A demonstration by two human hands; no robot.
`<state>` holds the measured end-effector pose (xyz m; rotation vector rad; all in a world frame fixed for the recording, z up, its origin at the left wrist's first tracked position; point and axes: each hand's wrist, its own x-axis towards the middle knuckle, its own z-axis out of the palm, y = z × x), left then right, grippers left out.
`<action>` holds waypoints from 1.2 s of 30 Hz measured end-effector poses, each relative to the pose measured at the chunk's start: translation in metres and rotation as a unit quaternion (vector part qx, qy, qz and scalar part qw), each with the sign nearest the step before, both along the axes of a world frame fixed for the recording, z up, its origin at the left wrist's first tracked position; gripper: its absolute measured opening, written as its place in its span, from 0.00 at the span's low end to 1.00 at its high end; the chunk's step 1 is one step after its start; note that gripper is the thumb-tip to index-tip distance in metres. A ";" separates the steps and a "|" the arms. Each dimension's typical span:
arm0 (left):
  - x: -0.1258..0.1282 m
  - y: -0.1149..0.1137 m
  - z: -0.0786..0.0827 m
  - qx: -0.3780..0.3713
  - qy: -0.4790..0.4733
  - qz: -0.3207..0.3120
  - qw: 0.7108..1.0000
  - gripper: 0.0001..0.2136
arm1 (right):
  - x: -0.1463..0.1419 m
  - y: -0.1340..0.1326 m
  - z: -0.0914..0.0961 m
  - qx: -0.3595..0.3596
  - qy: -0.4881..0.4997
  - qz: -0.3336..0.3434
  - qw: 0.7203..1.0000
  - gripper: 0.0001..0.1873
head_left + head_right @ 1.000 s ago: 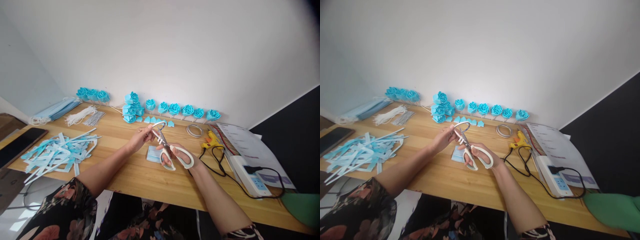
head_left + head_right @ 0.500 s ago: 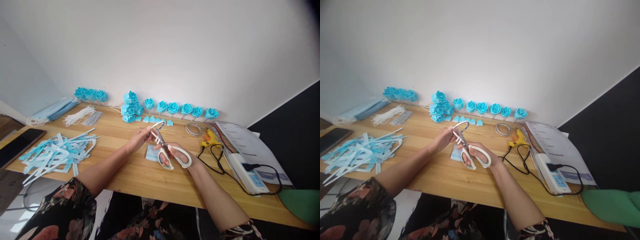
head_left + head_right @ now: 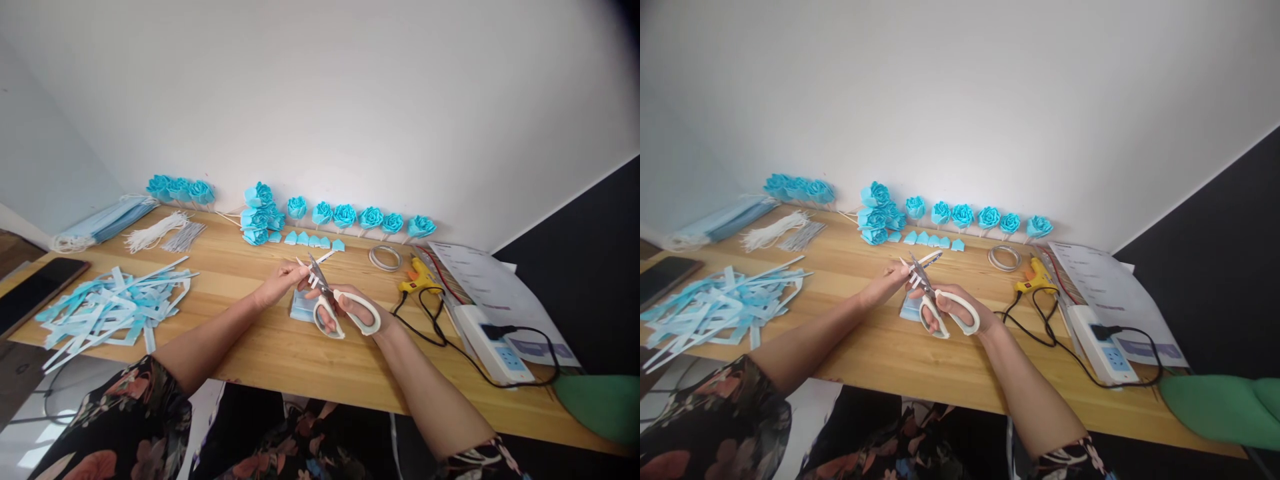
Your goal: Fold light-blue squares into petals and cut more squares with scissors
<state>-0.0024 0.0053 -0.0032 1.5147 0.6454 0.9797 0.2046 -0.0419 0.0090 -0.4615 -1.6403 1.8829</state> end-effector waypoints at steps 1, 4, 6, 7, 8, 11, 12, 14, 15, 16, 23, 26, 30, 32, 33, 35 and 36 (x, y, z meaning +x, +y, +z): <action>0.000 0.000 -0.001 0.008 -0.004 -0.006 1.000 0.27 | 0.000 0.000 0.000 0.000 0.000 0.000 1.000 0.31; 0.000 0.000 -0.002 0.033 -0.012 -0.014 0.999 0.27 | -0.001 0.000 0.001 0.000 0.003 0.000 1.000 0.32; 0.000 0.001 -0.004 0.043 -0.014 -0.018 0.999 0.27 | -0.001 0.000 0.001 0.000 0.007 -0.003 1.000 0.32; 0.001 0.001 -0.005 0.046 -0.014 -0.021 0.999 0.27 | -0.001 0.000 0.001 -0.001 0.008 -0.006 1.000 0.33; 0.001 0.001 -0.005 0.048 -0.012 -0.022 0.999 0.27 | -0.001 0.000 0.000 -0.002 0.009 -0.008 1.000 0.33; 0.001 0.001 -0.008 0.055 -0.010 -0.023 0.998 0.27 | 0.000 0.000 -0.002 -0.006 0.012 -0.011 1.000 0.33; 0.001 0.002 -0.008 0.057 -0.012 -0.022 0.998 0.26 | 0.000 0.000 -0.002 -0.006 0.013 -0.011 1.000 0.33; 0.000 0.002 -0.009 0.063 -0.014 -0.023 0.998 0.26 | -0.001 0.001 -0.003 -0.004 0.016 -0.015 1.000 0.33; 0.000 0.002 -0.009 0.066 -0.013 -0.023 0.997 0.26 | -0.001 0.001 -0.003 -0.004 0.017 -0.017 1.000 0.33; 0.000 0.002 -0.008 0.069 -0.011 -0.021 0.997 0.25 | -0.001 0.001 -0.003 -0.004 0.021 -0.021 1.000 0.33; -0.001 0.000 -0.002 0.061 -0.009 -0.018 0.998 0.23 | -0.001 0.001 -0.005 -0.038 0.036 -0.046 0.998 0.30; 0.001 0.000 -0.001 0.043 -0.028 -0.019 0.998 0.21 | -0.001 0.002 -0.006 -0.051 0.043 -0.053 0.996 0.29; 0.004 -0.002 0.002 0.030 -0.073 -0.018 0.997 0.20 | 0.000 0.003 -0.007 -0.064 0.070 -0.068 0.993 0.28; 0.005 -0.004 0.005 0.020 -0.077 -0.011 0.997 0.18 | 0.000 0.003 -0.008 -0.067 0.071 -0.070 0.993 0.28; 0.004 -0.004 0.007 0.015 -0.070 -0.006 0.997 0.17 | 0.001 0.003 -0.008 -0.068 0.068 -0.070 0.993 0.28; 0.004 -0.005 0.012 0.015 -0.044 0.008 0.999 0.17 | 0.001 0.003 -0.007 -0.070 0.059 -0.071 0.993 0.28; 0.004 -0.006 0.014 0.017 -0.031 0.013 0.999 0.17 | 0.001 0.003 -0.006 -0.069 0.056 -0.072 0.993 0.28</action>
